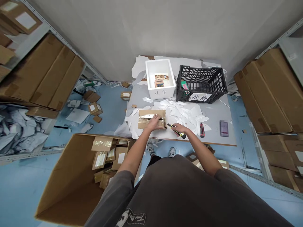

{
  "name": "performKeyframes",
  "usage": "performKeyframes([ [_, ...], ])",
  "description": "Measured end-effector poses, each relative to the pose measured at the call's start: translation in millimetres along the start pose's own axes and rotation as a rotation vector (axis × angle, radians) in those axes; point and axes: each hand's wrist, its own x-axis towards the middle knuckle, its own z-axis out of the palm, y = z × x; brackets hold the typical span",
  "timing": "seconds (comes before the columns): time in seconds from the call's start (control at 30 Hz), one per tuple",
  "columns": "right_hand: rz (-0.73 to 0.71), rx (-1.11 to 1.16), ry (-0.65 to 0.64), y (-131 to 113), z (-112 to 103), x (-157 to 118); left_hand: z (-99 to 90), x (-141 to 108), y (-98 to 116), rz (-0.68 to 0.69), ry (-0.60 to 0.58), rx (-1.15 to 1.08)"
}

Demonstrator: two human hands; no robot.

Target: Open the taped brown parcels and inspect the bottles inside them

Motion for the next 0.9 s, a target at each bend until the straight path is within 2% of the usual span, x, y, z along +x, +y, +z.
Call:
performKeyframes([
  [0.13, -0.023, -0.097, 0.157, 3, -10, -15, -13.4, 14, -5, -0.090, 0.088, 0.028],
  [0.23, -0.012, -0.233, 0.310, -5, -10, -12, -18.0, 27, -6, -0.097, 0.040, 0.140],
  [0.37, -0.069, -0.423, 0.421, -18, -9, 2, -13.4, 33, -4, -0.109, 0.033, 0.196],
  [0.57, -0.156, -0.703, 0.428, -38, -6, 23, -10.3, 26, -3, -0.093, 0.097, 0.185],
  [0.7, -0.118, -0.833, 0.481, -48, 2, 29, -9.9, 22, -1, -0.096, 0.118, 0.179],
  [0.9, -0.065, -0.959, 0.494, -48, 14, 30, -0.1, 16, -2, -0.076, 0.158, 0.170],
])
